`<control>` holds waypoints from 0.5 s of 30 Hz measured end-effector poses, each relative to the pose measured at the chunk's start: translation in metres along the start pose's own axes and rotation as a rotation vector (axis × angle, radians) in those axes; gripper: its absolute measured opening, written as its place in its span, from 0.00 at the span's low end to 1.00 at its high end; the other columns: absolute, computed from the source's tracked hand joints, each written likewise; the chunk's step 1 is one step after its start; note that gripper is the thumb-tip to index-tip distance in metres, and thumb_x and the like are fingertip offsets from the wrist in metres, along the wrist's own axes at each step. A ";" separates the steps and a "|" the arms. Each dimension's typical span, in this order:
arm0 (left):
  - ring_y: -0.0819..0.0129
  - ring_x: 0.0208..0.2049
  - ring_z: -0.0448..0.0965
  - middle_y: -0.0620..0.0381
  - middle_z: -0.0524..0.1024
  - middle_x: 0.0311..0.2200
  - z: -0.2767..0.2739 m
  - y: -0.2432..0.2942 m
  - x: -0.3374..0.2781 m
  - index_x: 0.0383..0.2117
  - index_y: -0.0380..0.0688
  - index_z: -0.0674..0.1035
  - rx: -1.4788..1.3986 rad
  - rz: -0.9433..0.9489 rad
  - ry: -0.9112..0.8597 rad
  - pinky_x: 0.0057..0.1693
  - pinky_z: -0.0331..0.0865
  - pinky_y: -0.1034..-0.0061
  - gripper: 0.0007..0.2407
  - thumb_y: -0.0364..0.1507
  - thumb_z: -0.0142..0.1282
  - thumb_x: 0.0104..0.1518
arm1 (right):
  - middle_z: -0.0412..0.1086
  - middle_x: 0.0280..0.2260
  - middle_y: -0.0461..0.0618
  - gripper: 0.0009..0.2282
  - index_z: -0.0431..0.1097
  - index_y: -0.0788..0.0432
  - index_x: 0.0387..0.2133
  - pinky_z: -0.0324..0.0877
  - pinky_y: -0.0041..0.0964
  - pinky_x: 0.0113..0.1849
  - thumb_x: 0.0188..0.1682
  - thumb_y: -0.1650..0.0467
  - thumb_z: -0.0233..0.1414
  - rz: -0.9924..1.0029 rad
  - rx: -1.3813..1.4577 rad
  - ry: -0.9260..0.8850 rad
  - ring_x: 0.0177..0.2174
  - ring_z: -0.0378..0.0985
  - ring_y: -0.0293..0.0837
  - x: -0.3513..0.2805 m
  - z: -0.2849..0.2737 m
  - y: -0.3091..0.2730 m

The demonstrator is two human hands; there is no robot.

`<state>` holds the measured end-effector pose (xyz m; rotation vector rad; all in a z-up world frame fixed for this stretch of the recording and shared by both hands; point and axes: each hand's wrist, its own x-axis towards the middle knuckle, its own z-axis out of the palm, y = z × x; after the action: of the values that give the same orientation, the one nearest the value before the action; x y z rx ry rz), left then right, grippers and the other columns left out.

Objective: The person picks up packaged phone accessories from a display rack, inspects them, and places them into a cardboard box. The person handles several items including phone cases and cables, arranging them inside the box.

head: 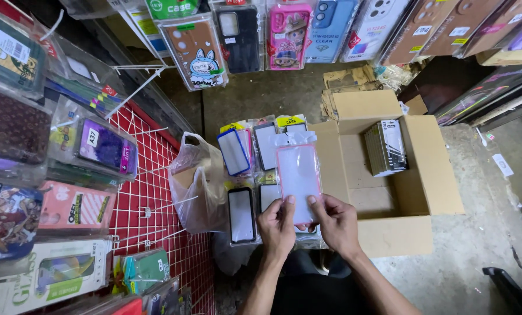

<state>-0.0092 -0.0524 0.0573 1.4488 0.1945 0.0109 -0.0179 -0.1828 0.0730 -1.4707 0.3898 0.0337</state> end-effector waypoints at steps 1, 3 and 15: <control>0.75 0.15 0.78 0.55 0.79 0.18 0.001 0.001 0.000 0.31 0.31 0.83 0.000 0.002 -0.003 0.24 0.70 0.80 0.12 0.32 0.56 0.63 | 0.75 0.21 0.49 0.13 0.77 0.72 0.36 0.72 0.32 0.22 0.53 0.69 0.54 -0.002 0.001 0.002 0.19 0.75 0.36 0.000 -0.001 0.001; 0.75 0.15 0.78 0.55 0.79 0.17 0.002 0.003 0.000 0.32 0.31 0.83 -0.020 0.027 -0.028 0.24 0.69 0.80 0.13 0.32 0.55 0.65 | 0.75 0.21 0.51 0.13 0.77 0.72 0.37 0.73 0.33 0.23 0.54 0.68 0.52 -0.018 -0.016 0.008 0.19 0.75 0.38 0.002 -0.004 0.004; 0.80 0.17 0.71 0.62 0.73 0.17 0.008 -0.011 0.006 0.27 0.34 0.79 0.090 -0.002 -0.188 0.25 0.64 0.82 0.11 0.32 0.64 0.57 | 0.75 0.18 0.49 0.13 0.79 0.67 0.37 0.71 0.32 0.22 0.52 0.66 0.54 -0.067 -0.279 0.023 0.18 0.75 0.35 0.011 -0.041 0.015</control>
<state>-0.0035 -0.0606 0.0468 1.5293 0.0429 -0.1371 -0.0207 -0.2233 0.0537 -1.7605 0.3649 0.0183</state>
